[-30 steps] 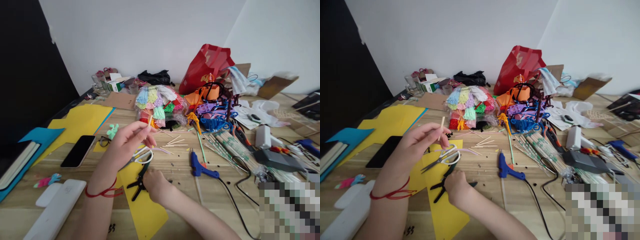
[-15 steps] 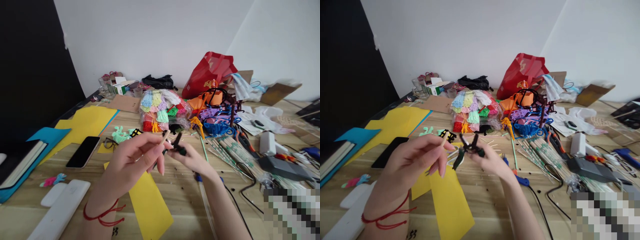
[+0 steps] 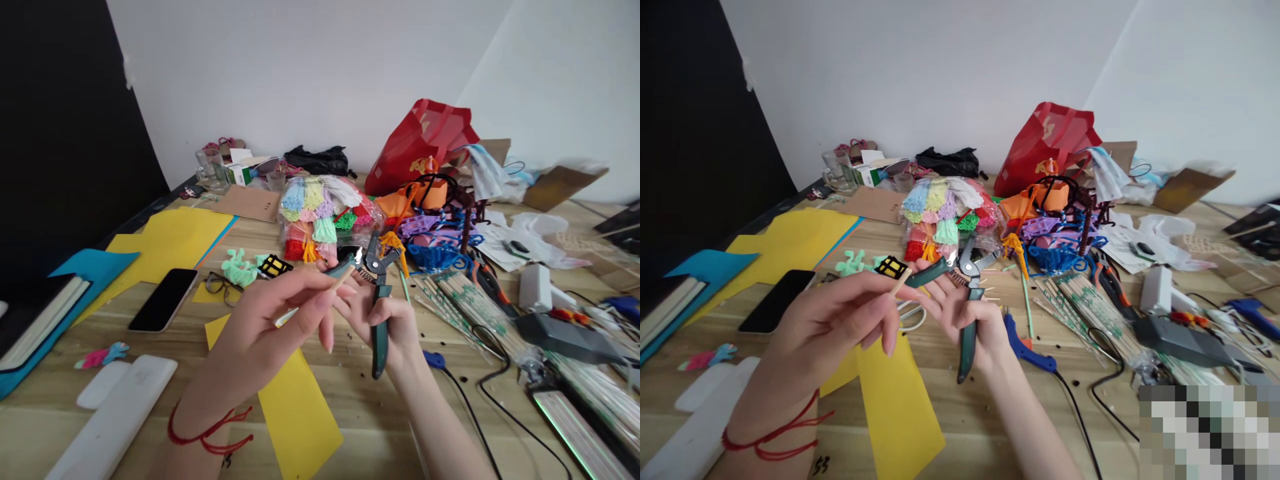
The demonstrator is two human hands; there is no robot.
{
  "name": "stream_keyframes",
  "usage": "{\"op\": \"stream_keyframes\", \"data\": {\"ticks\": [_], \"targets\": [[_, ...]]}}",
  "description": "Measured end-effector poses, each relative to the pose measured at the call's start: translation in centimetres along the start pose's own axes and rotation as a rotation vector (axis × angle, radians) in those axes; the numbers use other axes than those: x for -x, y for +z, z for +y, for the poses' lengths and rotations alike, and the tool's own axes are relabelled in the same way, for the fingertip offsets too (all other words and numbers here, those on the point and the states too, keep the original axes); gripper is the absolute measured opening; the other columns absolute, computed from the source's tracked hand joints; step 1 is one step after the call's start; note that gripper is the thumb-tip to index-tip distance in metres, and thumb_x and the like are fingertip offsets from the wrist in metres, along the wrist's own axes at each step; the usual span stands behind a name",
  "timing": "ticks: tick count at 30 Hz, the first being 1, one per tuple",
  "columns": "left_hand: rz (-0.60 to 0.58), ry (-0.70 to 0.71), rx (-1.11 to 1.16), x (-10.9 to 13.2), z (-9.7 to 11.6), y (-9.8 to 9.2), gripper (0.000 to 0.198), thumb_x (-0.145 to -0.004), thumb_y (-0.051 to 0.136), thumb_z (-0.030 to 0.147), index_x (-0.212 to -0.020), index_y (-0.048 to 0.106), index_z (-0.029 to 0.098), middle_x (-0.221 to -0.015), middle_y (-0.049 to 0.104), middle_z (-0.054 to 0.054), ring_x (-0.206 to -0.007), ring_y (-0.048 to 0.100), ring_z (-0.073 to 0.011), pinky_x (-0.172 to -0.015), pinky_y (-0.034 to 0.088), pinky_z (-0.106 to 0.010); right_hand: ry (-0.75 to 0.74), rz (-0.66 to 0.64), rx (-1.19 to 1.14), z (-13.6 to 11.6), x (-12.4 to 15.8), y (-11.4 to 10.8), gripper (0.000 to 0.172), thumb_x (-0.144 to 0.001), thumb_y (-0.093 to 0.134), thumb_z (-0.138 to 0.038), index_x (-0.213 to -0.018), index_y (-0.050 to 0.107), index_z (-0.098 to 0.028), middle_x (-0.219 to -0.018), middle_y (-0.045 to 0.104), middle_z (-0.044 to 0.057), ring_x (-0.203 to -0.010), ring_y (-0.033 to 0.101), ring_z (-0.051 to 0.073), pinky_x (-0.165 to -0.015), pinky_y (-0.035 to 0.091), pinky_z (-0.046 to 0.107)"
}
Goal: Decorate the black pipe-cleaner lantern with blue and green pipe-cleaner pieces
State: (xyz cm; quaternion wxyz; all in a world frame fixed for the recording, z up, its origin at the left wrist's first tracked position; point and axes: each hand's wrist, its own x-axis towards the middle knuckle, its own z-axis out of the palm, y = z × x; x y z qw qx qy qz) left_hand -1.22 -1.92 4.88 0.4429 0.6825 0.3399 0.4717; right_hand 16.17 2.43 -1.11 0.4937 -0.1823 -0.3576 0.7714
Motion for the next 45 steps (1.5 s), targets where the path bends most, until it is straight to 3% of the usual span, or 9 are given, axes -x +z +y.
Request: {"op": "stream_keyframes", "data": {"ticks": [4, 8, 11, 14, 18, 24, 33, 42, 45], "targets": [[-0.017, -0.02, -0.008, -0.1, 0.1, 0.2, 0.025, -0.104, 0.047, 0.029, -0.104, 0.07, 0.021, -0.059, 0.058, 0.006, -0.055, 0.051, -0.0063, -0.055, 0.04, -0.019, -0.177, 0.097, 0.206, 0.2, 0.8, -0.3, 0.054, -0.048, 0.049, -0.011, -0.098, 0.064, -0.025, -0.106, 0.071, 0.005, -0.118, 0.063, 0.029, -0.114, 0.044, 0.055], [-0.034, -0.014, -0.078, -0.1, 0.0, 0.4, 0.028, -0.105, 0.044, 0.028, -0.11, 0.071, 0.022, -0.059, 0.047, 0.007, -0.055, 0.046, -0.006, -0.057, 0.038, -0.019, -0.512, 0.182, 0.92, -0.7, 1.6, -1.5, 0.055, -0.059, 0.051, -0.003, -0.109, 0.058, -0.026, -0.109, 0.064, 0.006, -0.111, 0.062, 0.026, -0.107, 0.047, 0.047], [-0.039, -0.007, -0.096, -0.1, -0.1, 0.5, 0.029, -0.105, 0.044, 0.029, -0.112, 0.071, 0.023, -0.061, 0.044, 0.006, -0.056, 0.044, -0.0067, -0.057, 0.036, -0.02, -0.601, 0.153, 1.387, -1.8, 2.5, -1.3, 0.066, -0.059, 0.047, 0.002, -0.12, 0.052, -0.023, -0.12, 0.059, 0.01, -0.121, 0.056, 0.028, -0.109, 0.043, 0.049], [-0.052, 0.007, -0.075, -0.2, -0.4, 0.6, 0.028, -0.105, 0.045, 0.03, -0.111, 0.072, 0.025, -0.064, 0.046, 0.006, -0.056, 0.042, -0.0068, -0.055, 0.036, -0.02, -0.621, 0.195, 1.565, -2.5, 3.3, -0.6, 0.071, -0.061, 0.045, 0.004, -0.127, 0.045, -0.022, -0.124, 0.057, 0.012, -0.124, 0.054, 0.029, -0.108, 0.043, 0.051], [-0.074, 0.03, -0.09, -0.3, -0.8, 0.9, 0.027, -0.104, 0.046, 0.034, -0.112, 0.071, 0.028, -0.071, 0.056, 0.004, -0.059, 0.047, -0.0082, -0.056, 0.039, -0.02, -0.633, 0.237, 1.659, -2.6, 3.7, -0.1, 0.071, -0.059, 0.047, 0.002, -0.125, 0.042, -0.024, -0.119, 0.055, 0.013, -0.116, 0.055, 0.031, -0.099, 0.048, 0.05], [-0.092, 0.087, -0.202, -0.8, -1.3, 1.4, 0.024, -0.103, 0.048, 0.033, -0.113, 0.069, 0.03, -0.091, 0.072, 0.0, -0.079, 0.063, -0.0136, -0.071, 0.048, -0.023, -0.636, 0.247, 1.684, -2.6, 3.8, 0.1, 0.072, -0.056, 0.05, -0.002, -0.124, 0.041, -0.022, -0.119, 0.053, 0.014, -0.114, 0.053, 0.033, -0.099, 0.047, 0.051], [-0.096, 0.246, -0.304, -1.3, -1.8, 2.1, 0.029, -0.097, 0.051, 0.013, -0.11, 0.065, 0.035, -0.095, 0.073, 0.004, -0.083, 0.068, -0.0145, -0.075, 0.051, -0.024, -0.663, 0.237, 1.729, -2.9, 4.1, 0.7, 0.075, -0.056, 0.048, -0.002, -0.128, 0.038, -0.022, -0.121, 0.05, 0.014, -0.117, 0.049, 0.034, -0.102, 0.045, 0.056], [-0.123, 0.354, -0.368, -1.1, -1.6, 1.9, 0.029, -0.096, 0.049, 0.011, -0.112, 0.062, 0.031, -0.099, 0.074, 0.0, -0.084, 0.07, -0.0166, -0.074, 0.053, -0.025, -0.687, 0.209, 1.715, -3.0, 4.3, 0.9, 0.074, -0.059, 0.048, -0.002, -0.129, 0.037, -0.023, -0.122, 0.05, 0.014, -0.119, 0.05, 0.033, -0.102, 0.045, 0.055], [-0.122, 0.403, -0.392, -1.2, -1.4, 1.7, 0.027, -0.096, 0.049, 0.011, -0.11, 0.062, 0.029, -0.091, 0.073, 0.0, -0.078, 0.068, -0.0159, -0.07, 0.052, -0.024, -0.712, 0.195, 1.714, -3.0, 4.3, 1.0, 0.071, -0.062, 0.048, -0.002, -0.128, 0.037, -0.024, -0.121, 0.051, 0.013, -0.118, 0.052, 0.033, -0.099, 0.047, 0.054]]}}
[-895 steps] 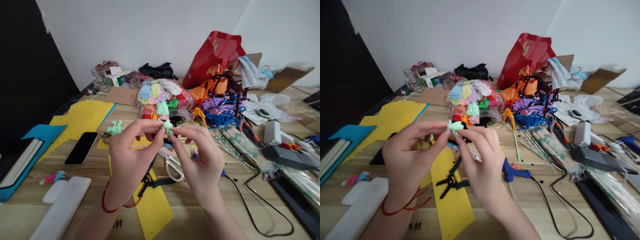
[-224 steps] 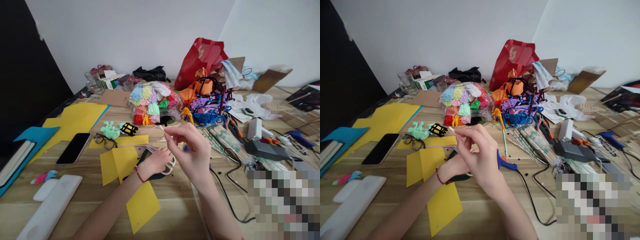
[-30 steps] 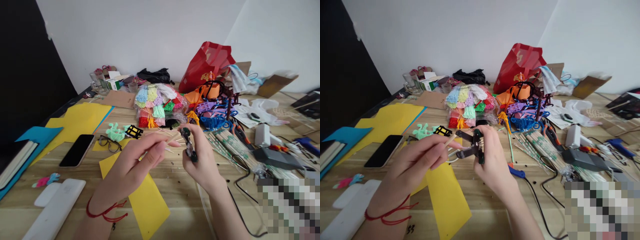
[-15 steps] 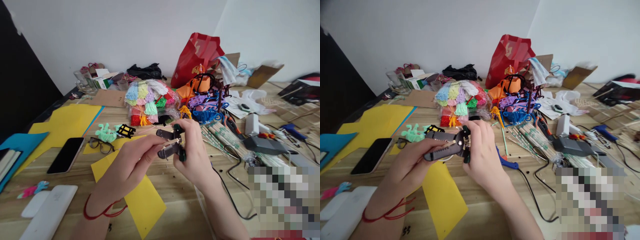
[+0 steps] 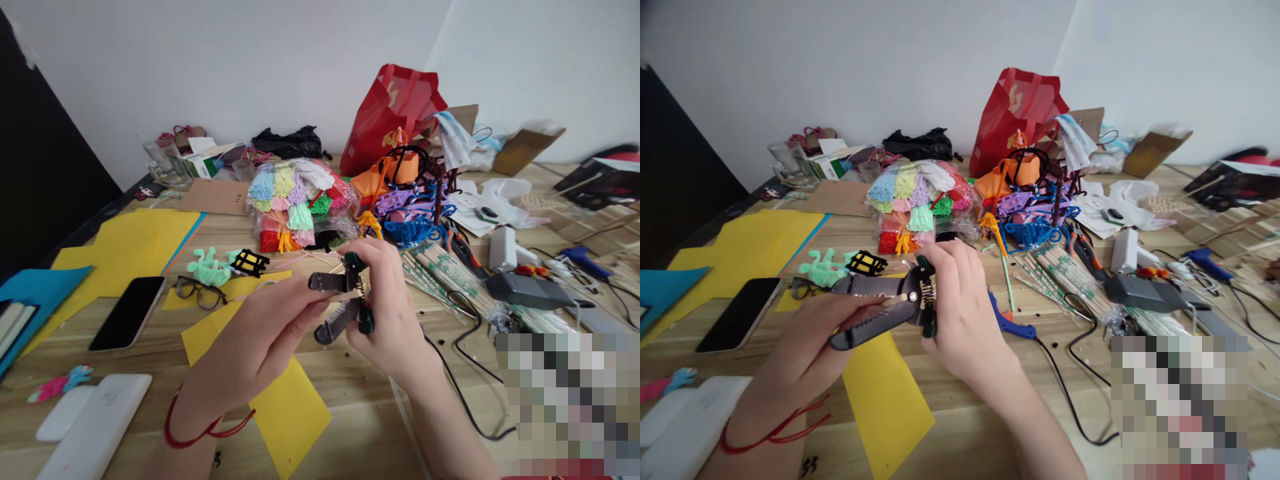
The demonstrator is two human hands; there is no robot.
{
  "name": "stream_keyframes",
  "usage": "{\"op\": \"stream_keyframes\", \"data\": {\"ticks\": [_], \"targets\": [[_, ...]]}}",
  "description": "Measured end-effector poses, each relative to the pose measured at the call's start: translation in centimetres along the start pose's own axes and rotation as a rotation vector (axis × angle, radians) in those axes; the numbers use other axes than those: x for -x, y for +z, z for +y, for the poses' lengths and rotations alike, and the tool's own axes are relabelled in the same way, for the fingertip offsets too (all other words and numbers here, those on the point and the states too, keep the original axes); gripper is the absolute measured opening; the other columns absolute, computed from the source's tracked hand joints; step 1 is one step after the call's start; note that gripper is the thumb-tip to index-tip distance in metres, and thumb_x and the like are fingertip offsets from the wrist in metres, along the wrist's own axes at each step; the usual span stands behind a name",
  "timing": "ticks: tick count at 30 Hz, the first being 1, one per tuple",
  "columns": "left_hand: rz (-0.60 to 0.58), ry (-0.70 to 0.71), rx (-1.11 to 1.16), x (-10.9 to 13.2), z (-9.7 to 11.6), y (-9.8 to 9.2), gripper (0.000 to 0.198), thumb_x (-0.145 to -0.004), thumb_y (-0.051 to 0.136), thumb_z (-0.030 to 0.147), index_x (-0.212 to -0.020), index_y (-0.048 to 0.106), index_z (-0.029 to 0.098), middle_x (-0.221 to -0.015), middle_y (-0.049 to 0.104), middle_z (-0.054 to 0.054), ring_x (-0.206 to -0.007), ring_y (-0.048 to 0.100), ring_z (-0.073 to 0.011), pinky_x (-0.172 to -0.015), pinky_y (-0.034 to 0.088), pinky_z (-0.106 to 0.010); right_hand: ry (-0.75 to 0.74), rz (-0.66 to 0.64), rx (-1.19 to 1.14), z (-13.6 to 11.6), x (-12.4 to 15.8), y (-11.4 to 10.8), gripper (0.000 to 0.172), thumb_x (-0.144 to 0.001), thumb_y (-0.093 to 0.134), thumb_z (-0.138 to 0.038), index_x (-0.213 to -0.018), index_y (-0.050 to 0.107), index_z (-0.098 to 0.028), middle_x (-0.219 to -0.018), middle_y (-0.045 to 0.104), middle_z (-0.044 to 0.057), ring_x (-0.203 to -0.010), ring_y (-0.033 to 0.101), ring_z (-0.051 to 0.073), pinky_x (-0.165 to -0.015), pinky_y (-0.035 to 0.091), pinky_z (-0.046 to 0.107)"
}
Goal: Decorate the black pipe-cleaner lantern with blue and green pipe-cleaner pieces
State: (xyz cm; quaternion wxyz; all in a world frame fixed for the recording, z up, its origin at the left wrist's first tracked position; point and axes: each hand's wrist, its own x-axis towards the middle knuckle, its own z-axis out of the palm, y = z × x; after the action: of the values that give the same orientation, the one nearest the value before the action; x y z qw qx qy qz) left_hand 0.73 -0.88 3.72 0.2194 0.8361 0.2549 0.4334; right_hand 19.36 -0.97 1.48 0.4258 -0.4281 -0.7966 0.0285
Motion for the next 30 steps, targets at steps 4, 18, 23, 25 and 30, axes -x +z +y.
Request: {"op": "stream_keyframes", "data": {"ticks": [4, 18, 23, 25, 30], "targets": [[0.008, 0.042, -0.062, -0.33, 0.14, -0.19, 0.021, -0.096, 0.049, 0.013, -0.106, 0.061, 0.027, -0.082, 0.07, -0.001, -0.069, 0.065, -0.0151, -0.064, 0.049, -0.023, -0.024, 0.0, -0.008, 0.03, -0.1, -0.04, 0.066, -0.065, 0.047, -0.003, -0.127, 0.037, -0.023, -0.121, 0.051, 0.014, -0.117, 0.052, 0.032, -0.098, 0.047, 0.053], [-0.045, 0.055, -0.074, 0.21, -0.4, -0.31, 0.02, -0.098, 0.049, 0.011, -0.11, 0.058, 0.025, -0.088, 0.069, -0.003, -0.075, 0.064, -0.0165, -0.069, 0.047, -0.024, -0.056, -0.01, -0.065, 0.38, -0.16, 0.08, 0.068, -0.065, 0.047, -0.003, -0.128, 0.039, -0.025, -0.124, 0.053, 0.012, -0.121, 0.052, 0.031, -0.101, 0.046, 0.051], [-0.052, 0.055, -0.038, 0.05, -0.41, -0.32, 0.023, -0.097, 0.05, 0.01, -0.111, 0.06, 0.025, -0.087, 0.069, -0.003, -0.076, 0.064, -0.0169, -0.069, 0.045, -0.024, -0.049, -0.019, -0.068, 0.48, 0.0, 0.19, 0.065, -0.065, 0.049, -0.005, -0.127, 0.039, -0.024, -0.122, 0.052, 0.013, -0.12, 0.052, 0.031, -0.1, 0.047, 0.05], [-0.058, 0.04, -0.044, -0.07, -0.26, -0.31, 0.021, -0.096, 0.05, 0.01, -0.108, 0.06, 0.024, -0.084, 0.069, -0.002, -0.074, 0.063, -0.0167, -0.069, 0.045, -0.024, -0.037, -0.011, -0.055, 0.62, 0.06, 0.31, 0.062, -0.066, 0.051, -0.008, -0.124, 0.039, -0.024, -0.118, 0.052, 0.012, -0.114, 0.054, 0.031, -0.096, 0.048, 0.048], [-0.099, 0.075, -0.125, -0.06, -0.1, -0.28, 0.014, -0.1, 0.045, 0.014, -0.108, 0.053, 0.022, -0.084, 0.066, -0.003, -0.075, 0.063, -0.0165, -0.069, 0.045, -0.024, -0.042, 0.011, -0.014, 0.96, 0.03, 0.37, 0.053, -0.069, 0.053, -0.012, -0.119, 0.041, -0.024, -0.111, 0.054, 0.011, -0.103, 0.056, 0.03, -0.089, 0.048, 0.046]]}}
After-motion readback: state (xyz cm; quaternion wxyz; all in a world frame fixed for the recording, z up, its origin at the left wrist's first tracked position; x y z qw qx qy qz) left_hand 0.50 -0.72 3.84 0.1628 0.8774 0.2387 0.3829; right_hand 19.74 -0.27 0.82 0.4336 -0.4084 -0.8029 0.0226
